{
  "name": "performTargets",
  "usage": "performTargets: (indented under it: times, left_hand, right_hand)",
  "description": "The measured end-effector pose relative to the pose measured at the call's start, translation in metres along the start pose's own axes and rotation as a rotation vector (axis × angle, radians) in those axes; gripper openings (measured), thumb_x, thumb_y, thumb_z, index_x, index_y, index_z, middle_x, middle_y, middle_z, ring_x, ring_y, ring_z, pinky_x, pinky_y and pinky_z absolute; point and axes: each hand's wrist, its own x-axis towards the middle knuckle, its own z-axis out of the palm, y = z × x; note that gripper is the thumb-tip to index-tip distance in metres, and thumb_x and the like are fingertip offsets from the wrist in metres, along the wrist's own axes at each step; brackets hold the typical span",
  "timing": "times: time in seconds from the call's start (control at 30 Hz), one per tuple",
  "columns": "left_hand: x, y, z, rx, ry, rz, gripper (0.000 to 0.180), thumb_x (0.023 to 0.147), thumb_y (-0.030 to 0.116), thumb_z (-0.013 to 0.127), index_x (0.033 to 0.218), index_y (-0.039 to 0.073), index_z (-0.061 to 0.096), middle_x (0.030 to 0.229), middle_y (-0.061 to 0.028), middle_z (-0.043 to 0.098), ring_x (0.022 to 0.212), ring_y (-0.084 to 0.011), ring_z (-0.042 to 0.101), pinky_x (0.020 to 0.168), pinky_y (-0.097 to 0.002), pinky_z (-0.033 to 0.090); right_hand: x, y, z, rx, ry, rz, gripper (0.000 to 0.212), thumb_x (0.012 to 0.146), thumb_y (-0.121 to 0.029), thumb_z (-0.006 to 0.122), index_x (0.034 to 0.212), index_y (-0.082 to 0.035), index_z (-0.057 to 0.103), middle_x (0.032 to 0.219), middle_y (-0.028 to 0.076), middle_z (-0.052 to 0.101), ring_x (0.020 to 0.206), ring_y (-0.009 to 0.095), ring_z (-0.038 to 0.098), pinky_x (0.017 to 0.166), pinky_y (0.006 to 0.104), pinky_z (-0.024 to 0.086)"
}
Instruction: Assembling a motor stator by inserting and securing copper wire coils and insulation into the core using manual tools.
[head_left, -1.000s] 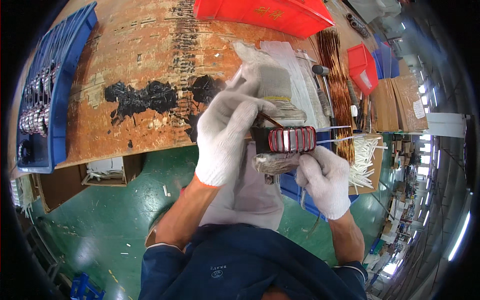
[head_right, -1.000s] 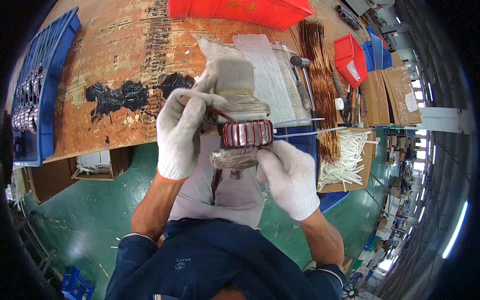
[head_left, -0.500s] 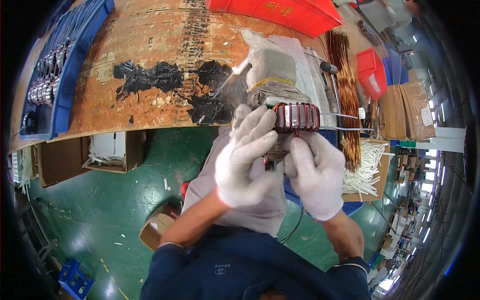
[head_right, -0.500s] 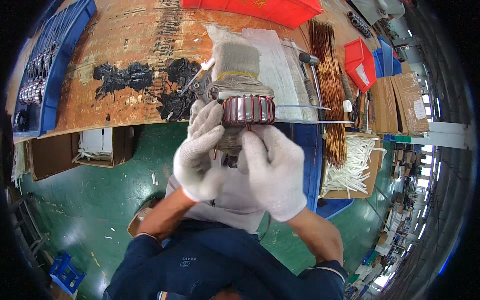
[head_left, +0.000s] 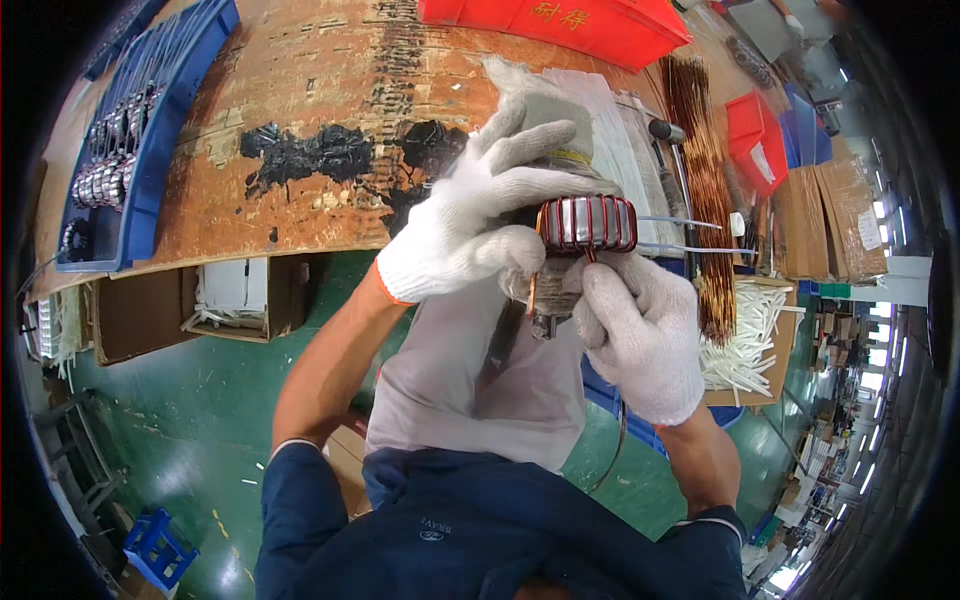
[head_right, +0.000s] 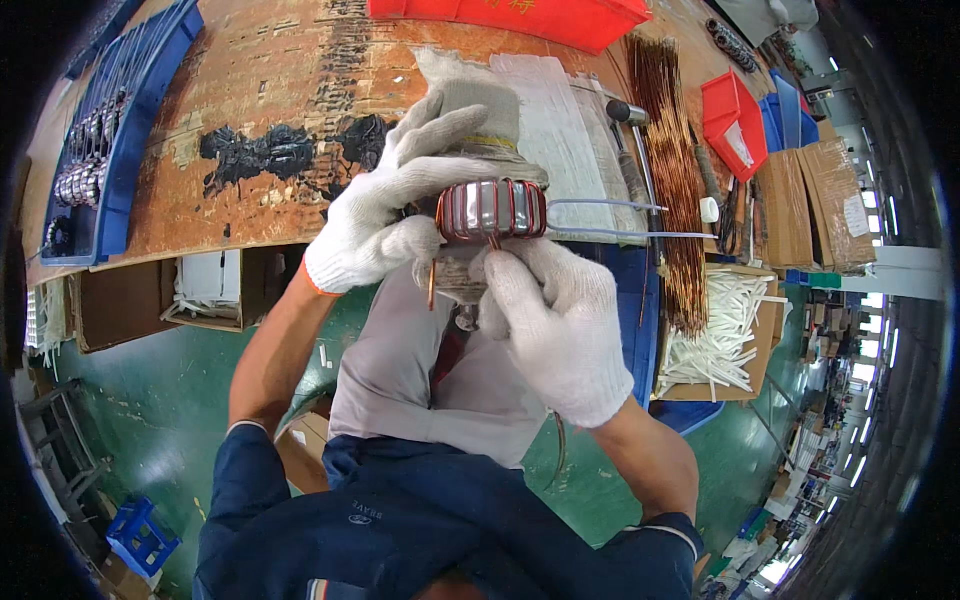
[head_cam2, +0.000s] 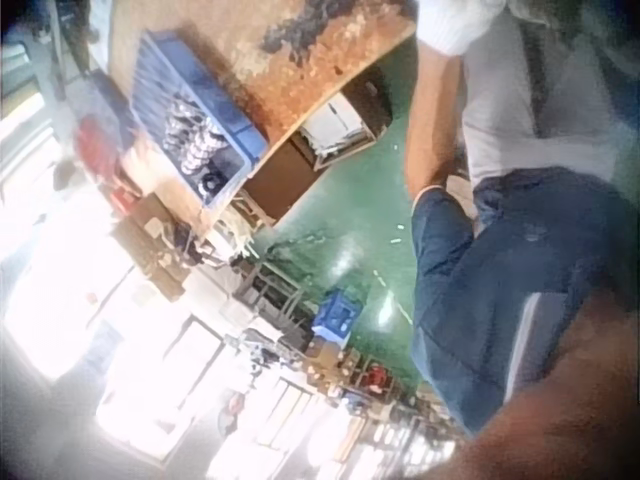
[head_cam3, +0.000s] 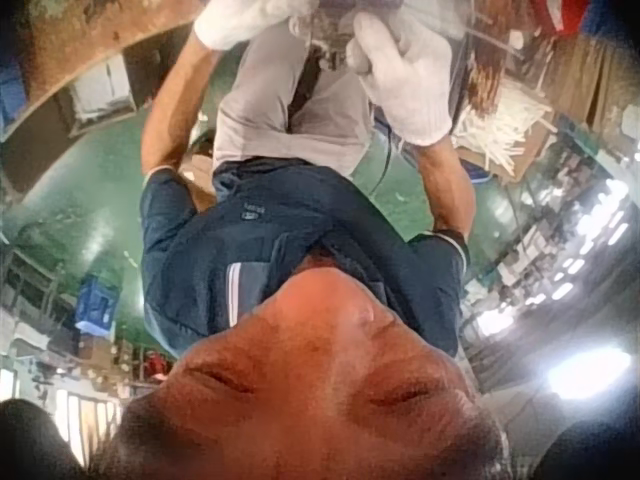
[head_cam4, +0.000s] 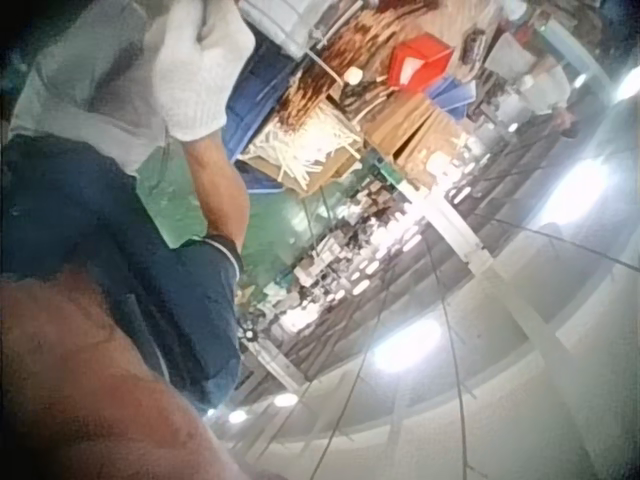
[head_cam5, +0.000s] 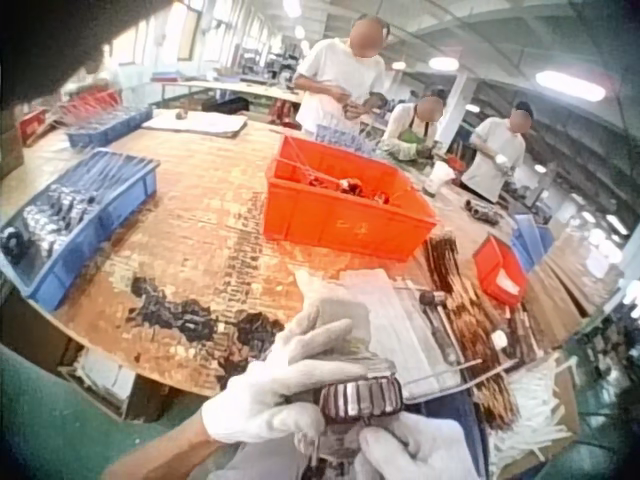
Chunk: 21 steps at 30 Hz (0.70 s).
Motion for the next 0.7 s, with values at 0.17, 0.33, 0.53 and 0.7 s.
performTargets:
  times: [0.17,0.33,0.53,0.7]
  left_hand:
    - [0.009,0.008,-0.006,0.182,-0.094,0.013,0.082,0.096,0.078,0.051,0.137,0.008,0.067,0.161,-0.0227,0.045,0.157,-0.0492,0.022,0.127,-0.0593,0.017]
    - [0.006,0.015,-0.004,0.085,-0.058,-0.039,0.073,0.093,0.070,0.062,0.138,0.012,0.068,0.162,-0.0189,0.045,0.157,-0.0498,0.021,0.126,-0.0582,0.023]
    - [-0.003,0.026,0.002,-0.009,-0.022,-0.035,0.044,0.103,0.034,0.063,0.138,0.007,0.065,0.162,-0.0176,0.045,0.158,-0.0392,0.024,0.128,-0.0472,0.021]
    - [-0.009,0.024,0.000,0.090,-0.028,0.040,0.063,0.107,0.050,0.057,0.144,-0.001,0.058,0.157,-0.0158,0.049,0.153,-0.0280,0.036,0.125,-0.0375,0.026]
  right_hand:
    - [-0.011,0.010,0.028,-0.216,0.176,-0.310,0.015,0.106,-0.008,0.056,0.107,0.003,0.067,0.066,0.009,0.063,0.058,0.018,0.064,0.057,0.0332,0.049]
    - [-0.052,0.028,0.024,-0.462,0.167,-0.491,0.028,0.104,-0.002,0.051,0.130,0.004,0.060,0.090,0.015,0.069,0.068,0.019,0.064,0.065,0.0338,0.053]
    - [-0.112,0.050,-0.008,-1.001,-0.205,-0.904,0.053,0.078,0.004,0.068,0.130,0.002,0.063,0.115,0.020,0.068,0.101,0.036,0.069,0.091,0.0440,0.059]
    - [-0.129,0.023,-0.004,-1.363,-0.005,-1.331,0.036,0.072,-0.010,0.075,0.107,-0.004,0.074,0.110,0.015,0.068,0.105,0.033,0.067,0.098,0.0514,0.057]
